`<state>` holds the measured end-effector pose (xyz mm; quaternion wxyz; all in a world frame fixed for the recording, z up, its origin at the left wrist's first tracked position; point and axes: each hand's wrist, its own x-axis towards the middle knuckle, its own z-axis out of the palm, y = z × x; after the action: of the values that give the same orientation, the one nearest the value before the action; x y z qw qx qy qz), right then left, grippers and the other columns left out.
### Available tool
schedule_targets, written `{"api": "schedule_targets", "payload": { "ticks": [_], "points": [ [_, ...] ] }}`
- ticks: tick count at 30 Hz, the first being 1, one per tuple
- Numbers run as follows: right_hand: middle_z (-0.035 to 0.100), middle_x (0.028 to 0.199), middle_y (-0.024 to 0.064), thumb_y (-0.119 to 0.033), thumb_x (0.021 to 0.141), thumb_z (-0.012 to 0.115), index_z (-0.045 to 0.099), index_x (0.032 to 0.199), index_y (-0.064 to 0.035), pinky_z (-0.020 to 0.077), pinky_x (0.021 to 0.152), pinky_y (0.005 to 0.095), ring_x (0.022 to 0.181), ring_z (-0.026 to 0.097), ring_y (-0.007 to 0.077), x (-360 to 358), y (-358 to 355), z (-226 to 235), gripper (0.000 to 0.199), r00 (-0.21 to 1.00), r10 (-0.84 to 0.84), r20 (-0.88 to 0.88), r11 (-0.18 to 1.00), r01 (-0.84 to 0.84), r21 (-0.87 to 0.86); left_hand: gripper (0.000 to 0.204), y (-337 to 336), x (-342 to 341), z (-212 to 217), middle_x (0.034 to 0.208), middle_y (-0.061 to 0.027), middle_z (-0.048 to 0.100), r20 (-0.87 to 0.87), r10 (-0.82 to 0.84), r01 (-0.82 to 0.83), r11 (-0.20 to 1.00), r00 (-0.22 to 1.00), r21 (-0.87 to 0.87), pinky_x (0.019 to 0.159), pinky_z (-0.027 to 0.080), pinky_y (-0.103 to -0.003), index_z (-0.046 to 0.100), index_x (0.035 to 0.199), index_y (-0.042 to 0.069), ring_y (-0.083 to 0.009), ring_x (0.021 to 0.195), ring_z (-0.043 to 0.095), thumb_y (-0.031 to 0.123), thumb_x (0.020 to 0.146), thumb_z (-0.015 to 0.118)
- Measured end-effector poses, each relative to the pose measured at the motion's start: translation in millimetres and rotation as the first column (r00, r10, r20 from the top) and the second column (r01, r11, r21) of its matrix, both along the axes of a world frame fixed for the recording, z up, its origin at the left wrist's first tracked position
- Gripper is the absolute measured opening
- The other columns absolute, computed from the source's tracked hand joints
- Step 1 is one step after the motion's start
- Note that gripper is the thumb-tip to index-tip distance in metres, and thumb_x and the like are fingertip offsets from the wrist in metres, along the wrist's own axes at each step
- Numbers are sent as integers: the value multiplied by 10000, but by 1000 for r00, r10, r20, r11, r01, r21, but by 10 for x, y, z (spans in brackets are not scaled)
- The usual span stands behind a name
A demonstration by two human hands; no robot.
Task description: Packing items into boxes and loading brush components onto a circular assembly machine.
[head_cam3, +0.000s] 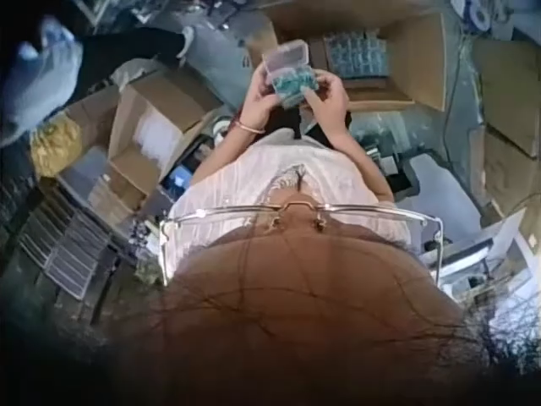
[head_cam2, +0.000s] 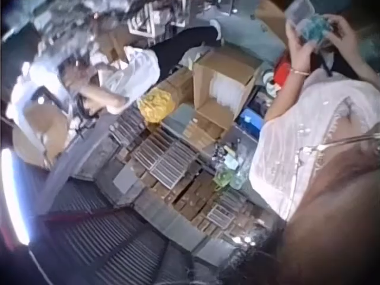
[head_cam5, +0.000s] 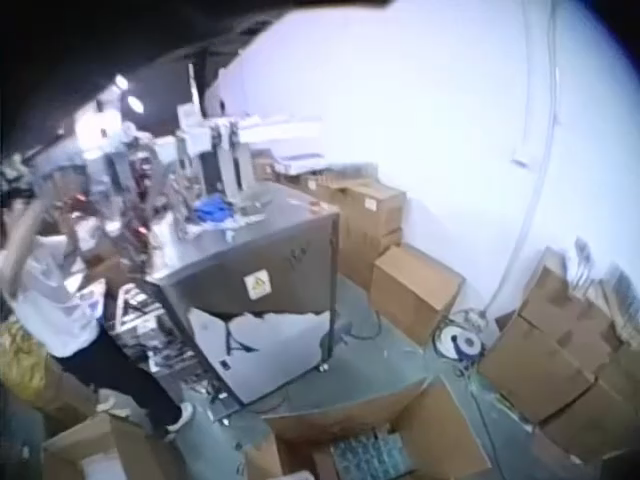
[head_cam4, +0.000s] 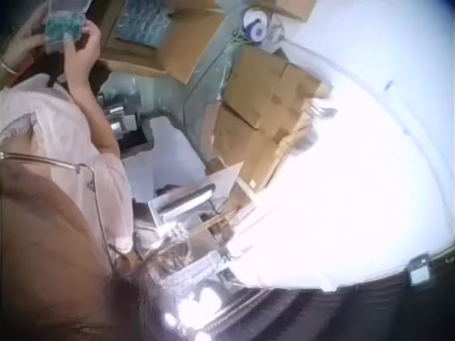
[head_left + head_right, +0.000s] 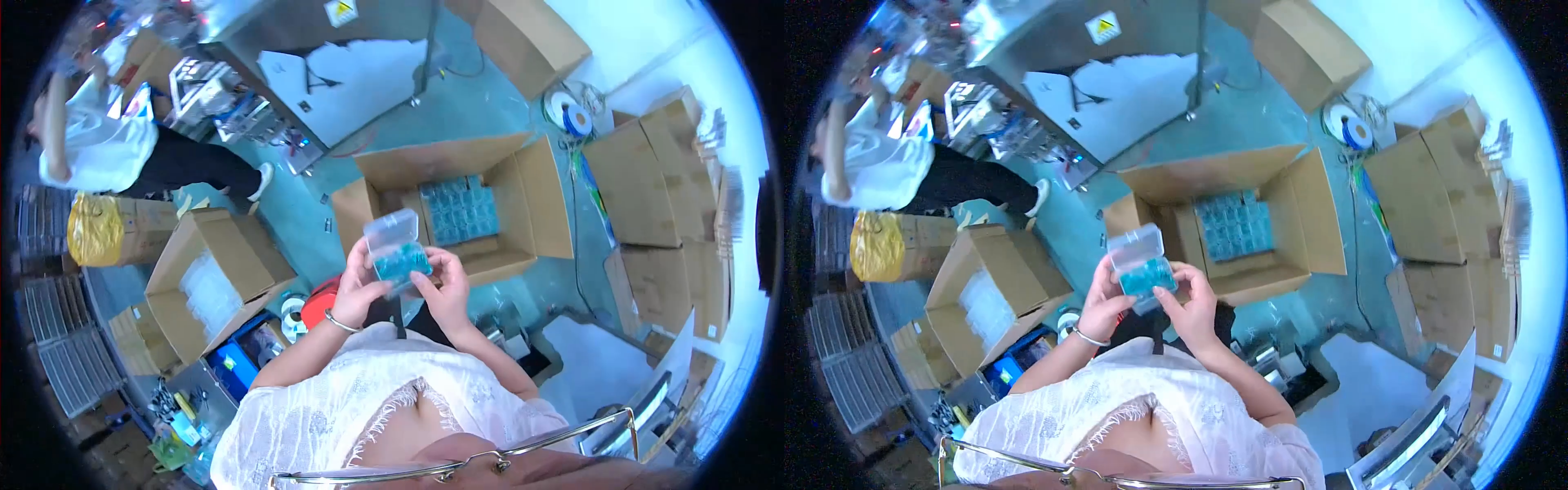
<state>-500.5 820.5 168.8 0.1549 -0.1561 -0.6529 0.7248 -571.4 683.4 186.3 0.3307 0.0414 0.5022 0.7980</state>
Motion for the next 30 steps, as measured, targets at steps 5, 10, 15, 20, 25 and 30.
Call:
{"api": "schedule_targets", "payload": {
  "ticks": [5,10,15,20,25,30],
  "points": [
    [499,851,49,-25,674,650,537,788,4,409,627,218,725,481,99,135,-156,-55,163,981,153,117,986,-160,49,451,-526,211,67,1040,-54,466,-114,-224,169,915,968,-367,770,441,-276,380,1009,82,-155,992,458,20,656,655],
    [440,724,16,-18,628,650,510,817,3,369,523,216,583,407,76,73,-269,194,236,951,243,192,909,-292,297,500,-716,-35,321,1097,-146,413,-547,-611,272,771,572,-577,827,399,-317,383,907,66,-240,1051,413,175,587,751],
    [452,727,31,-2,626,649,357,977,-20,390,550,214,615,441,82,37,-140,155,457,905,330,270,930,-360,72,661,-526,-231,301,1232,-200,351,-544,-727,409,686,419,-602,835,369,-328,355,1016,34,-255,1052,428,237,548,775],
    [472,896,70,63,676,617,383,998,-55,441,720,259,834,495,139,116,-3,434,415,828,552,100,759,-449,-471,870,-393,-248,229,1085,-214,434,-413,-883,468,469,223,-749,886,354,-352,365,1121,-22,-326,1022,438,332,453,797],
    [481,1021,88,-15,760,571,395,1082,-39,408,815,282,949,478,166,196,-43,142,368,886,452,104,720,-293,-629,835,-507,-182,258,1013,-202,467,-483,-820,360,570,306,-739,831,384,-349,382,1092,-33,-316,956,477,333,462,790],
    [446,1116,109,-74,791,550,391,1149,-8,364,880,293,1025,440,181,123,-147,-181,397,945,310,101,950,-305,-65,831,-624,-53,368,1044,-189,402,-660,-625,128,759,418,-638,853,359,-366,329,1115,0,-331,966,435,283,474,775]
  ]
}}
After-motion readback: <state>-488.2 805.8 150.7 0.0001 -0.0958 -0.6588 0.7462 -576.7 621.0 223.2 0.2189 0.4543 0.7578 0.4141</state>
